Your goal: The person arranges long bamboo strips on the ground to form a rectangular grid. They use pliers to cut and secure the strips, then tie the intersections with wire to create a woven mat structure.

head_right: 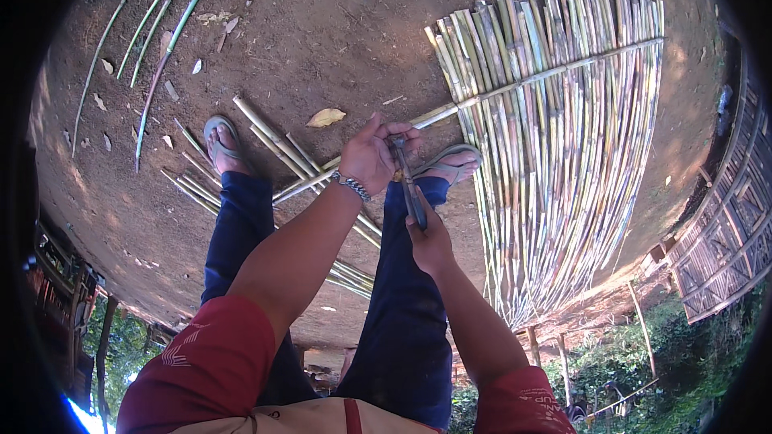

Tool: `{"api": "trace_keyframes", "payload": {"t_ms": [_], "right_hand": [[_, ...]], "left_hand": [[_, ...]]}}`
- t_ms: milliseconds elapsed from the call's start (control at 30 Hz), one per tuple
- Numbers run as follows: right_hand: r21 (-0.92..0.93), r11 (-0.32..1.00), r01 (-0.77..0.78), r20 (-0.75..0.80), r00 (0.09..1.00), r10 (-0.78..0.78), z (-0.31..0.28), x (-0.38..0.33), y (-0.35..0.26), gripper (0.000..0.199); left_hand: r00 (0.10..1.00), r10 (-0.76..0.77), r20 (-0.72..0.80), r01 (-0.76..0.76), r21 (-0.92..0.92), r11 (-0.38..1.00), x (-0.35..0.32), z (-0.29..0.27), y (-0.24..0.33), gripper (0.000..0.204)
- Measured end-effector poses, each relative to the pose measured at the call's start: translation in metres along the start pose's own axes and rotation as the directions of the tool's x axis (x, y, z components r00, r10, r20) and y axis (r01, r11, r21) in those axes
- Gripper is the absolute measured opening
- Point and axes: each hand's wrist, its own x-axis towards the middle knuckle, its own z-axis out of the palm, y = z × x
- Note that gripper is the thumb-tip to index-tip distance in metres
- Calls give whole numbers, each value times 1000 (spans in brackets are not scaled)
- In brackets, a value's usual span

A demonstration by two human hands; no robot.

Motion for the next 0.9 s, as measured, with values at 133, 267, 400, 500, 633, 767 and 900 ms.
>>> {"api": "trace_keyframes", "payload": {"t_ms": [133, 267, 400, 500, 633, 767, 900], "right_hand": [[588, 767, -256, 308, 948, 79, 5, -8, -21, 67], [693, 668, -273, 350, 936, 19, 15, -8, -47, 67], [465, 877, -124, 167, 985, 51, 31, 3, -25, 53], [150, 989, 5, -156, 988, 19, 42, 7, -30, 45], [37, 996, 80, -305, 950, -65, 16, 20, -32, 40], [-232, 973, 4, -392, 915, -97, -45, 64, 32, 34], [-424, 894, -143, -348, 937, -15, -96, 97, 66, 38]], "left_hand": [[994, -26, 108, 23, 29, 999, -13, -8, 17, 59], [973, -83, 213, 78, 34, 996, -26, 0, 21, 54], [973, -1, 233, -15, 66, 998, -36, 17, 8, 42], [983, 112, 145, -135, 166, 977, -32, 17, 5, 35], [988, 132, -82, -112, 214, 970, -19, 4, 11, 32], [946, 261, -191, -99, 596, 797, 9, -60, 35, 29], [866, 491, 93, -25, 989, -144, 13, -97, 38, 28]]}}
